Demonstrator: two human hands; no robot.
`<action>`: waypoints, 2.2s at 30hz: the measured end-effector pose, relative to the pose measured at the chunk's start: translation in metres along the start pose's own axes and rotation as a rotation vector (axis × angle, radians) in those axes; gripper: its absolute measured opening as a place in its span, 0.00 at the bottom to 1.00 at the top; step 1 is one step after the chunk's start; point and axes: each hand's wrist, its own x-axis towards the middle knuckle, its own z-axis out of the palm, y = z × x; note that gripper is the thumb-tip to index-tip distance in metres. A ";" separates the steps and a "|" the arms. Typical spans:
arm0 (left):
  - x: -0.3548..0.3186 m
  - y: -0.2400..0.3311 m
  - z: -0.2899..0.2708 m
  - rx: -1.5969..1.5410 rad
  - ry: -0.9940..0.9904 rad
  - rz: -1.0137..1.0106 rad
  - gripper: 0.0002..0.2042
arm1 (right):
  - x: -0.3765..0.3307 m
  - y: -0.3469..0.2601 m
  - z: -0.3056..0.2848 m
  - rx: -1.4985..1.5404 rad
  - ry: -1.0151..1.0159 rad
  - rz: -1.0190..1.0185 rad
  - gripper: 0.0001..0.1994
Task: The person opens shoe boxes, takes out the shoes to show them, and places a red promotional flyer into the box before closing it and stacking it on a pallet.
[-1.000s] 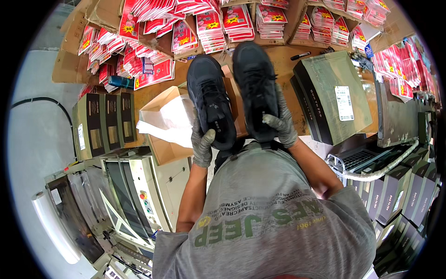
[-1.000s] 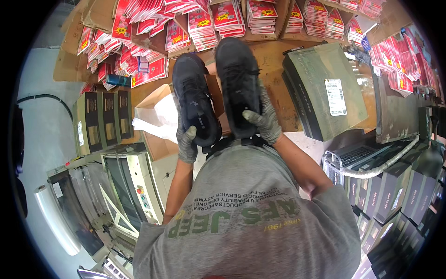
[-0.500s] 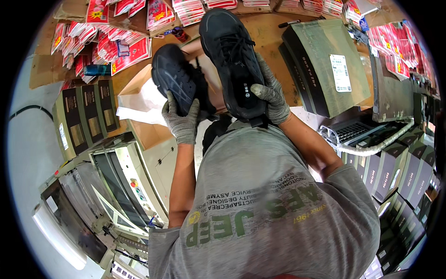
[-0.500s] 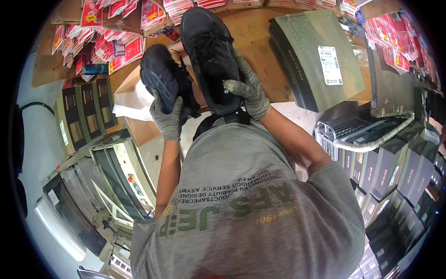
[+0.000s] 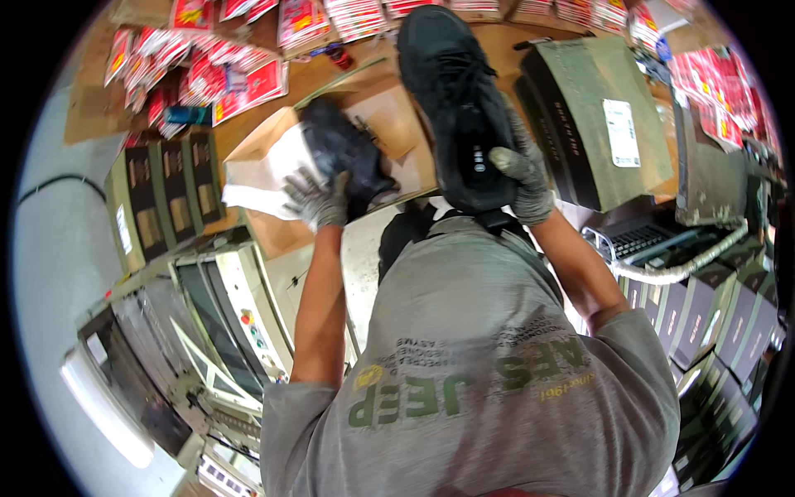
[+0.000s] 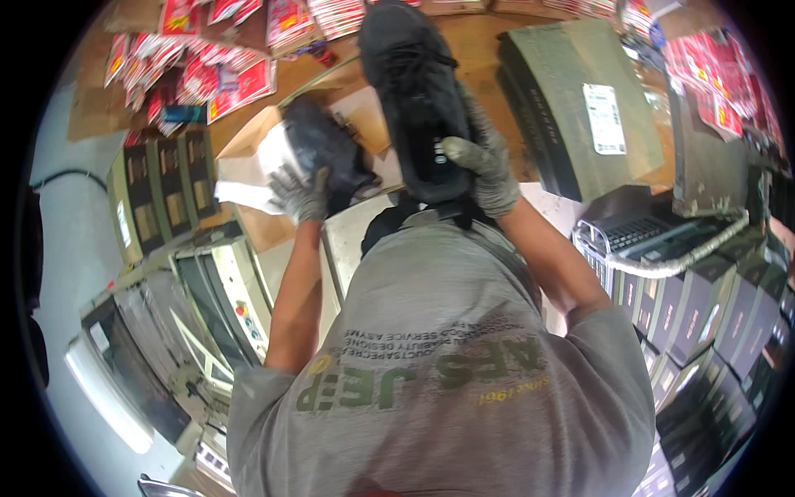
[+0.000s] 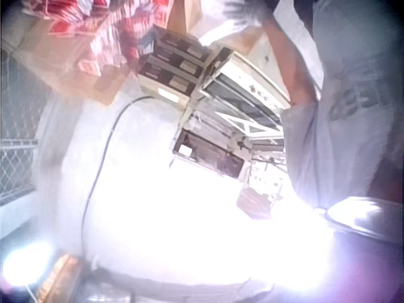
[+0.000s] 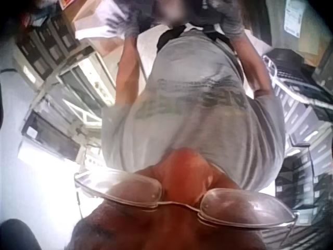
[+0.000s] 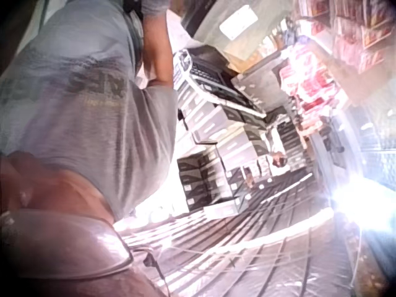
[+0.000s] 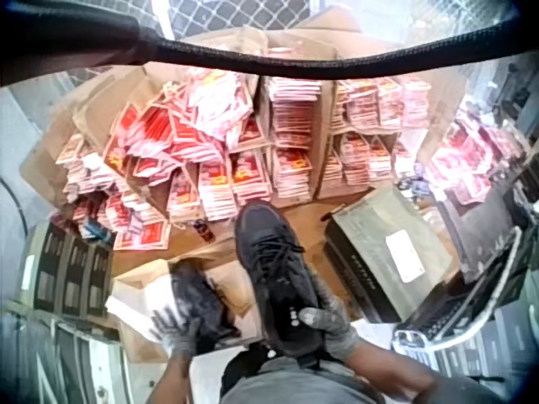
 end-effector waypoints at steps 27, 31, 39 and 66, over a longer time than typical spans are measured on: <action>-0.081 0.056 -0.088 -0.135 -0.292 0.576 0.34 | 0.316 0.048 0.061 -1.145 -0.900 0.937 0.20; -0.115 0.007 -0.043 -0.104 -0.254 0.396 0.43 | 0.253 0.088 0.117 -2.136 -1.461 0.150 0.25; -0.089 0.024 -0.033 -0.132 -0.126 0.442 0.45 | 0.246 0.216 0.004 -2.093 -0.865 -0.558 0.30; 0.667 -0.108 -0.316 0.323 0.707 0.437 0.15 | 0.192 0.194 0.035 -2.197 -0.306 0.073 0.45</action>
